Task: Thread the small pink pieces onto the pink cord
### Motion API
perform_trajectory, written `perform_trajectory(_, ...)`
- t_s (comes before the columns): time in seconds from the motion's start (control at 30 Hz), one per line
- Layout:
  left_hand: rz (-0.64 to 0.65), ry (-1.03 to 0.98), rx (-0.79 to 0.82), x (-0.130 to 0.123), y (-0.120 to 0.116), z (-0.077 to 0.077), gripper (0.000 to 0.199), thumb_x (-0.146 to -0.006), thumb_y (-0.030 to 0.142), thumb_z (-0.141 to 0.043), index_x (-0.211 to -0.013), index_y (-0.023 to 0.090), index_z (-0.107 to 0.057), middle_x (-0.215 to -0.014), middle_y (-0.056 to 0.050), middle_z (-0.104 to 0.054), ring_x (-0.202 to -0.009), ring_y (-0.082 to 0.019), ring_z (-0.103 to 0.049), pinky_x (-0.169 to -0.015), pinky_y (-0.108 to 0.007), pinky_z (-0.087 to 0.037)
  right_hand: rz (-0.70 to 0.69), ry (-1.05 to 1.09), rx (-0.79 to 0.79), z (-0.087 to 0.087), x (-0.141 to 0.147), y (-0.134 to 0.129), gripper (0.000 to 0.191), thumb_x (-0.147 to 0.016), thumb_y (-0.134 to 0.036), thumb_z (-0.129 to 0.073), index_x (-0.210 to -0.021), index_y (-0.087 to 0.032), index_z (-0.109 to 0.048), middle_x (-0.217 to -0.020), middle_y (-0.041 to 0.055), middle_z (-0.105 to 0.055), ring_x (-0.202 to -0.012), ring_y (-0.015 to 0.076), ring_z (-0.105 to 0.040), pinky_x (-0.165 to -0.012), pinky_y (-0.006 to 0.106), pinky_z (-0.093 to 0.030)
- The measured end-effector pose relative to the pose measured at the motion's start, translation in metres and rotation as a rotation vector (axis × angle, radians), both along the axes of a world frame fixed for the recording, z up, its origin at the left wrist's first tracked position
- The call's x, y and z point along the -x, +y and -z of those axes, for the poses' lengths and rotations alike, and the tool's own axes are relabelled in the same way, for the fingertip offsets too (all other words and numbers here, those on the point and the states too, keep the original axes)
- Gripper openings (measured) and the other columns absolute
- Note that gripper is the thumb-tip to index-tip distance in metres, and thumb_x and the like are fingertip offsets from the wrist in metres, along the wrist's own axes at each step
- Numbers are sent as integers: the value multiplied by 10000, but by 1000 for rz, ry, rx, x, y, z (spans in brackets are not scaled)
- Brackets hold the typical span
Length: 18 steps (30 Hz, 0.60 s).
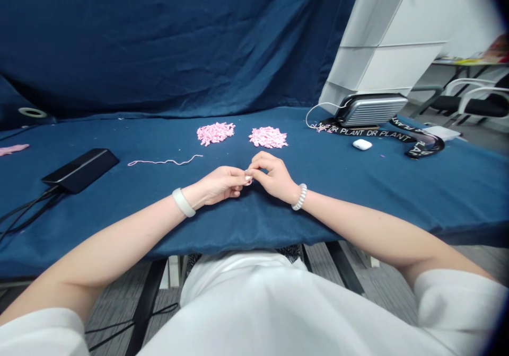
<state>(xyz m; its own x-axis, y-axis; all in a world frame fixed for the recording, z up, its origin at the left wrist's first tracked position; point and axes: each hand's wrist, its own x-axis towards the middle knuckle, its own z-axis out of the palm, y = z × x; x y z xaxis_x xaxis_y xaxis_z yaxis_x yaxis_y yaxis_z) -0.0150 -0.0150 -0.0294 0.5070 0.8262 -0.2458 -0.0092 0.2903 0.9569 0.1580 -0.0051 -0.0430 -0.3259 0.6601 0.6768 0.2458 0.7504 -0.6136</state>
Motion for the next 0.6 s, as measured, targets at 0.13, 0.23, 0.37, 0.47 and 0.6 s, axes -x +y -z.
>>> perform_trajectory(0.13, -10, 47, -18, -1, 0, 2, 192, -629, 227, -761, -737, 116, -647, -665, 10, -547, -550, -36, -462, -547, -180, -410, -69, -20, 49, -1, -2, 0, 129, -776, -184, -616, -653, -159, -646, -727, 21, -572, -716, 116, -532, -690, 261, -428)
perform_trajectory(0.23, -12, 56, -33, -3, -2, 1, 187, -615, 203, -758, -715, 116, -627, -693, -5, -575, -579, -51, -503, -551, -184, -418, -103, -19, 168, -4, -3, 0, 121, -733, -227, -664, -644, -150, -634, -727, 20, -573, -700, 113, -525, -679, 258, -425)
perform_trajectory(0.37, 8, 34, -48, -4, -4, 0, 192, -621, 210, -749, -697, 119, -598, -707, -13, -585, -590, -62, -527, -551, -187, -427, -149, 17, 436, -7, -3, 3, 181, -704, -287, -682, -724, -132, -591, -715, 9, -581, -647, 100, -517, -633, 244, -425)
perform_trajectory(0.47, -9, 21, -101, -5, -5, 3, 202, -636, 236, -739, -696, 128, -580, -691, -4, -586, -555, -60, -522, -555, -203, -436, -199, -5, 543, -9, -5, 6, 279, -796, -404, -565, -751, -129, -554, -681, 1, -556, -613, 90, -492, -616, 238, -413)
perform_trajectory(0.6, -23, 54, -280, -6, -4, 7, 182, -666, 245, -719, -712, 136, -581, -688, -5, -607, -546, -63, -524, -548, -201, -421, -276, -175, 601, -14, -10, 7, 448, -864, -515, -395, -680, -130, -532, -638, 5, -521, -600, 90, -459, -619, 243, -395)
